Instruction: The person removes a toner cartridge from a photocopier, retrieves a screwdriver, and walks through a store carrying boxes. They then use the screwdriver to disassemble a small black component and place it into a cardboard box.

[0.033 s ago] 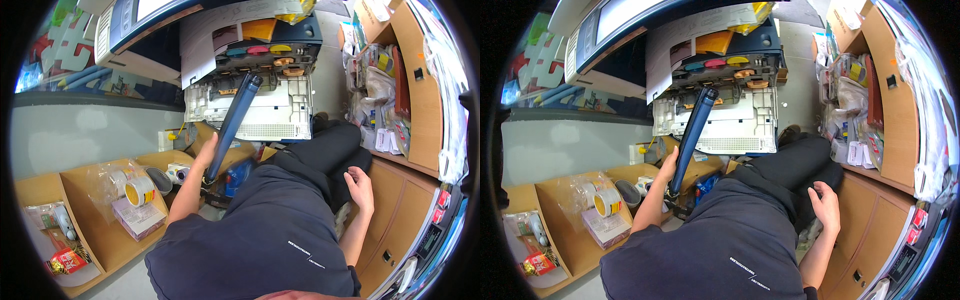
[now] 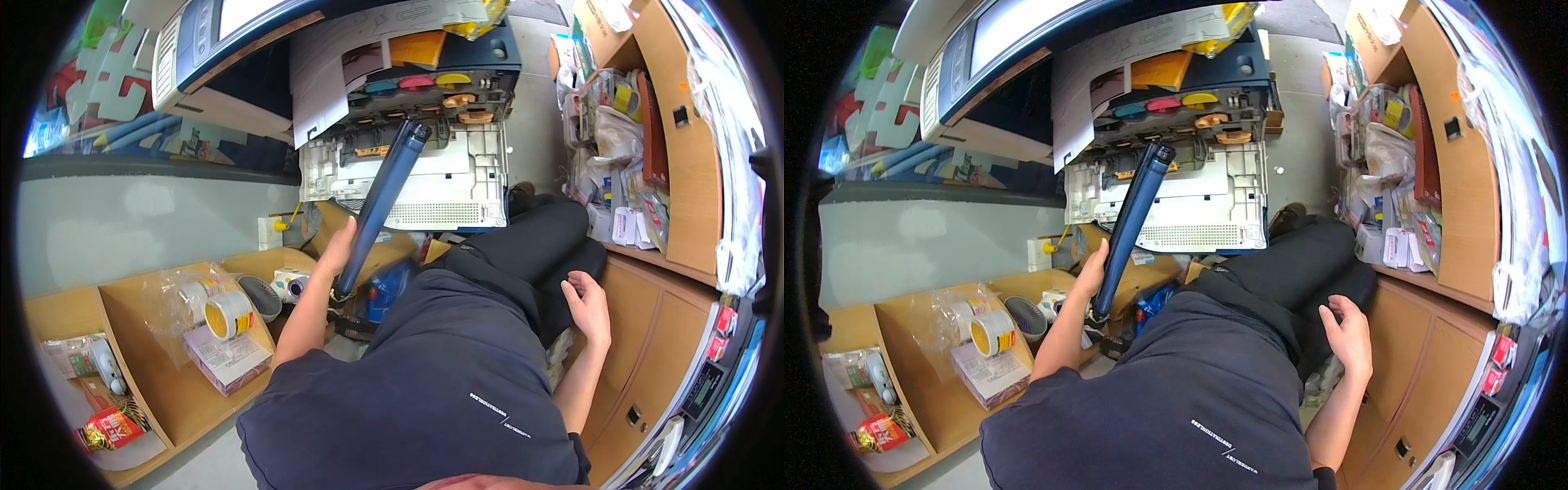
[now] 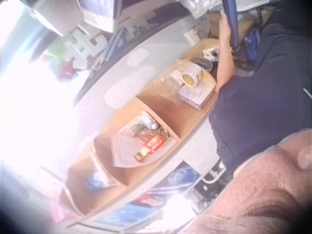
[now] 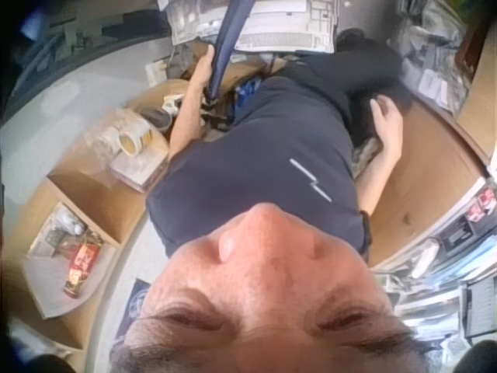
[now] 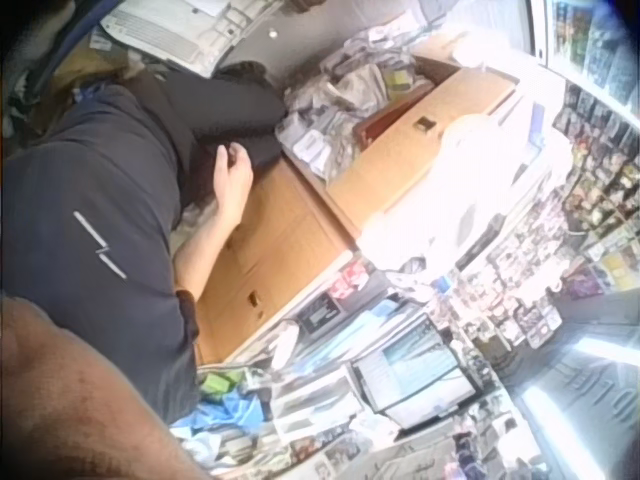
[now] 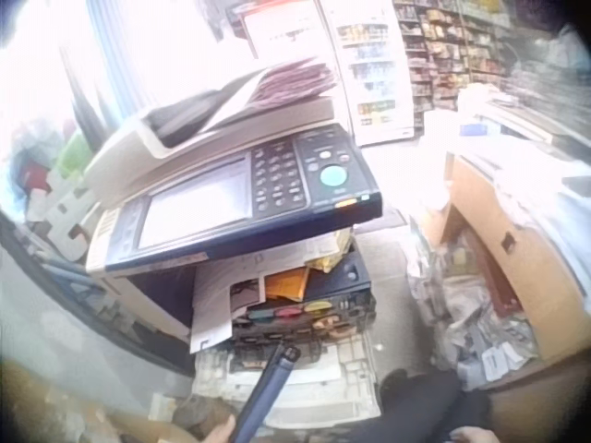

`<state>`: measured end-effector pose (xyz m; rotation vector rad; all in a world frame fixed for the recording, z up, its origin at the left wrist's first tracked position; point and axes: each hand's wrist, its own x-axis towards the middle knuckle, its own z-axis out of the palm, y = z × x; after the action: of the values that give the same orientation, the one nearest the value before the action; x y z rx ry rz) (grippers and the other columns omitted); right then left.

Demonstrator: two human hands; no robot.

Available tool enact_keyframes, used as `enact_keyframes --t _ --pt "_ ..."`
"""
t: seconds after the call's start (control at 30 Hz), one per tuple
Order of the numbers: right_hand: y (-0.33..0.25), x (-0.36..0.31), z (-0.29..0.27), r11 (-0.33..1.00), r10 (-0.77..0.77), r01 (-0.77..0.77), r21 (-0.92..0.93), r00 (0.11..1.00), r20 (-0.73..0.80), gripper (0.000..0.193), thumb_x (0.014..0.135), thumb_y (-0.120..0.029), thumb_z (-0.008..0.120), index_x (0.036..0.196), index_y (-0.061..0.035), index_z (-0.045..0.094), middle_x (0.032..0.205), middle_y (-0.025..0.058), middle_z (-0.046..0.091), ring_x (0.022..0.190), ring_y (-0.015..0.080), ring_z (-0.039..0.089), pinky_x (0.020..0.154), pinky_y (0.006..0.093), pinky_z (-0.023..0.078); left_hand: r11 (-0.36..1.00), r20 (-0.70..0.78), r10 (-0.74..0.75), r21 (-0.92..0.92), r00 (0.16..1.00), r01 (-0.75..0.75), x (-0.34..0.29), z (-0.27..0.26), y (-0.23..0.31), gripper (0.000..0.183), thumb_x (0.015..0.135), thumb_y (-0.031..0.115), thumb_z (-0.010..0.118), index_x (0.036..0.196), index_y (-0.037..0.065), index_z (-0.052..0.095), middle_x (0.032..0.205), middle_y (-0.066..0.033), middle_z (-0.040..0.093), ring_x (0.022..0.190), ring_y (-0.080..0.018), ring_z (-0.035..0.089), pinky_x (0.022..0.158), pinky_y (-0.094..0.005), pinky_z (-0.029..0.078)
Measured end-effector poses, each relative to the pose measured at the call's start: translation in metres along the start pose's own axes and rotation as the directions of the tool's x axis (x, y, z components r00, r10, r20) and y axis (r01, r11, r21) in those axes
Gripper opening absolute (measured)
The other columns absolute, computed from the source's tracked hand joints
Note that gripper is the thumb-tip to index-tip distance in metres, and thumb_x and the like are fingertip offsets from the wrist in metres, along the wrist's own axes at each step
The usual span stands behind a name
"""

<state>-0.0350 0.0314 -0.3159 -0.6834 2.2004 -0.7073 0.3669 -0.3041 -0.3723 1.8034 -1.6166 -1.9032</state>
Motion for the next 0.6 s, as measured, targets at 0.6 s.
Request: enact_keyframes --t 0.6 --pt "0.031 -0.018 -0.015 0.995 0.039 -0.032 0.093 0.996 -0.078 0.038 0.091 -0.023 0.068 0.118 0.0038 0.065 0.112 0.0204 0.070 0.105 0.0300 0.069 0.091 0.0374 0.053 0.929 0.178 0.172 0.297 0.969 -0.219 -0.010 0.045 0.077 0.072 0.106 0.059 0.029 0.104 -0.002 0.067 0.084 -0.0041 0.064 0.074 -0.0124 0.055 0.070 -0.0293 0.046"
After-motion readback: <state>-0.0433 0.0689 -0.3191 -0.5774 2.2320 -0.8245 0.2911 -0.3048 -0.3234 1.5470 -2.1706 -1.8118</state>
